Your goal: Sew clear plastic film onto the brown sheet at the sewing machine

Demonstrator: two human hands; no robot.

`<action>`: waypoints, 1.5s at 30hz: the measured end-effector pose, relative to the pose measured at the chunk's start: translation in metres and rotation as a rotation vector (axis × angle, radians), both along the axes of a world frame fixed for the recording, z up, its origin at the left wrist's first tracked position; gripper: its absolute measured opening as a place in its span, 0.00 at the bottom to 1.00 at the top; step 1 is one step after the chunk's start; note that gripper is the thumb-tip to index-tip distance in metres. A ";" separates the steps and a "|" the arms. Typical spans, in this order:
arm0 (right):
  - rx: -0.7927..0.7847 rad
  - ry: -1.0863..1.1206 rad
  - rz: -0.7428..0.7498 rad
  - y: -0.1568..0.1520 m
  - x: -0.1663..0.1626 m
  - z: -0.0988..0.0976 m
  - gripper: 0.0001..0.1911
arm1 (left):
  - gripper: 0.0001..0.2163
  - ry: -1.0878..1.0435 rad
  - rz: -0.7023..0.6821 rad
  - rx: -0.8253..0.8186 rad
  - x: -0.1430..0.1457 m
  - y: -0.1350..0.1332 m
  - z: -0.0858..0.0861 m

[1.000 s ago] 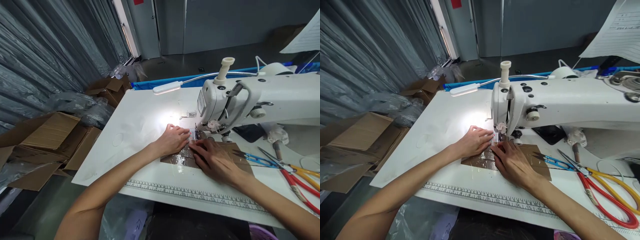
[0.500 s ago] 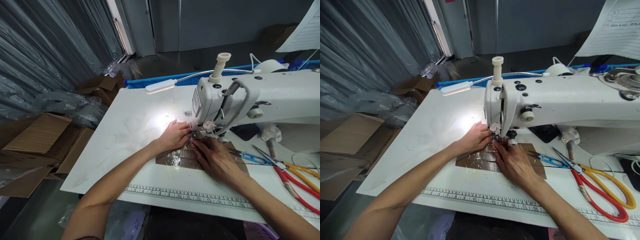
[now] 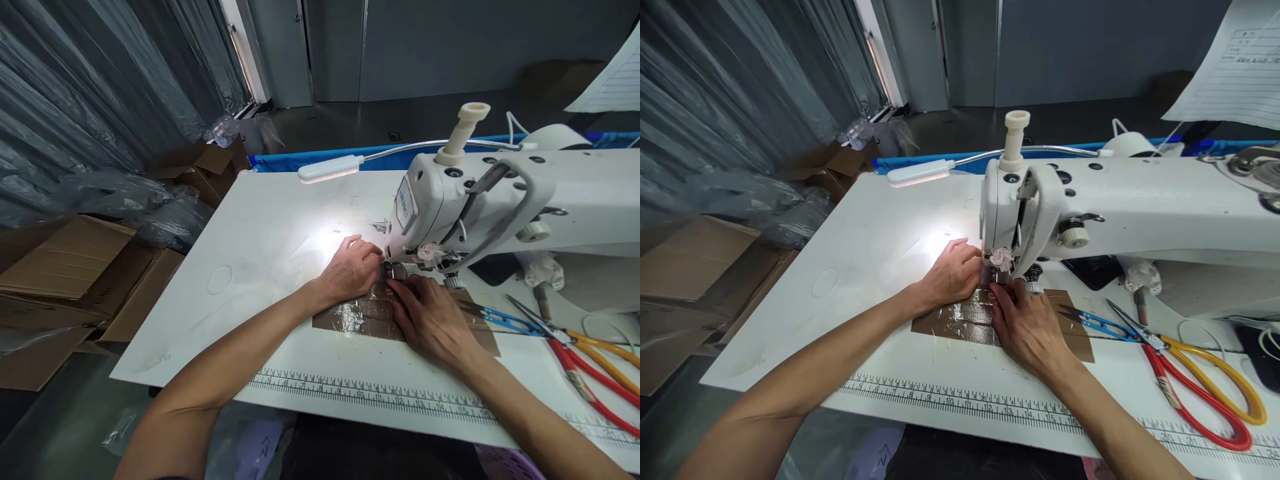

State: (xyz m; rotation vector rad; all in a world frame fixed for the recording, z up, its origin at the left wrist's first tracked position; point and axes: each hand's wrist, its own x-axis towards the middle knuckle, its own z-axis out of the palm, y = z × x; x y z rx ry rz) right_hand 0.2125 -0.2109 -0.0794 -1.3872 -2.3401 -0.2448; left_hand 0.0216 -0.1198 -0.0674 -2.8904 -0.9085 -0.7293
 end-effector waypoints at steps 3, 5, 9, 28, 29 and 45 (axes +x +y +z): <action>-0.008 -0.001 0.011 0.001 0.002 -0.001 0.19 | 0.11 -0.002 -0.121 0.060 -0.002 0.000 -0.003; -0.007 -0.002 0.006 0.001 0.002 -0.001 0.19 | 0.11 0.017 -0.189 0.062 -0.003 -0.001 -0.003; 0.000 -0.019 -0.025 0.000 0.000 0.000 0.19 | 0.11 0.049 -0.209 0.043 -0.005 -0.002 0.001; -0.127 0.098 0.020 -0.013 0.012 -0.004 0.21 | 0.11 0.345 0.092 -0.205 -0.011 -0.007 0.044; -0.135 0.114 0.021 -0.015 0.014 -0.006 0.22 | 0.10 0.381 0.104 -0.243 -0.010 -0.006 0.047; -0.070 0.228 0.127 -0.009 0.027 -0.016 0.23 | 0.14 0.143 0.197 -0.310 -0.058 0.047 0.077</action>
